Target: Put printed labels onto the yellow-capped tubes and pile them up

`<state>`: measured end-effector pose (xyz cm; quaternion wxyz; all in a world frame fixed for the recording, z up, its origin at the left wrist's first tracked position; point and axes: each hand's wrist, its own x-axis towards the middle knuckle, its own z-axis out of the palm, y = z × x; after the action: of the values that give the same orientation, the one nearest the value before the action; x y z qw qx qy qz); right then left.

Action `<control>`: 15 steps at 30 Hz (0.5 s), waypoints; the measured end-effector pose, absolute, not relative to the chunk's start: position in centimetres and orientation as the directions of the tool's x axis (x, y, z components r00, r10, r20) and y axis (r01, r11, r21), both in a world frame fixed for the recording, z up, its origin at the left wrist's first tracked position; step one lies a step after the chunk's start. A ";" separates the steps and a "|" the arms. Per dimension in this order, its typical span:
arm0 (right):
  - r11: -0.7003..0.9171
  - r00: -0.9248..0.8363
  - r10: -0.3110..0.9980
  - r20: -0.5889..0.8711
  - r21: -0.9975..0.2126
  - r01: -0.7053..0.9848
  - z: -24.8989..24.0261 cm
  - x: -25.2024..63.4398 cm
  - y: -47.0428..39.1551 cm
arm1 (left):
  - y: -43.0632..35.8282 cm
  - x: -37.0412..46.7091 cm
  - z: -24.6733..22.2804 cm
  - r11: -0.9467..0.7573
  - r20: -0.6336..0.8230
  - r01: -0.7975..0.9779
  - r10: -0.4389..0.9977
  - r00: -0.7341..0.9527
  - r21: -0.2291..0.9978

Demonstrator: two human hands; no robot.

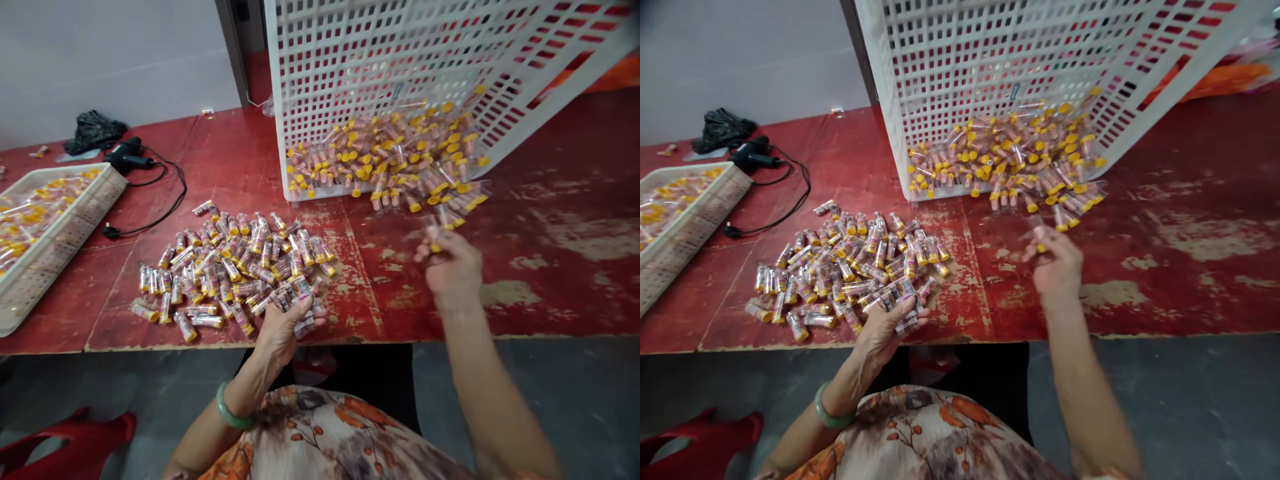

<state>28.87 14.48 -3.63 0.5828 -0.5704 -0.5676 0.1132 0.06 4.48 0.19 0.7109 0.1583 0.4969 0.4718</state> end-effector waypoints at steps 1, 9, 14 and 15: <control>0.326 0.288 0.835 0.469 -0.843 0.429 -3.6 27.0 12.1 | 4.5 0.4 0.1 0.514 -0.564 -0.505 0.823 0.063 0.694; -0.034 0.195 0.971 -0.139 -0.885 -0.464 -3.4 14.5 1.8 | 3.5 2.1 -0.5 0.519 -0.563 -0.478 0.824 0.060 0.709; -0.102 0.213 0.952 -0.218 -0.887 -0.451 -3.2 14.2 1.9 | 2.8 2.2 -0.2 0.514 -0.519 -0.505 0.843 0.144 0.694; -0.123 0.190 0.953 -0.234 -0.878 -0.463 -3.1 14.2 2.0 | 2.8 2.1 -0.1 0.519 -0.519 -0.511 0.840 0.157 0.685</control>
<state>14.23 1.98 -3.13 0.6094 -0.4731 -0.2592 0.5811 2.09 2.80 -0.11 0.7394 0.1785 0.4611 0.4569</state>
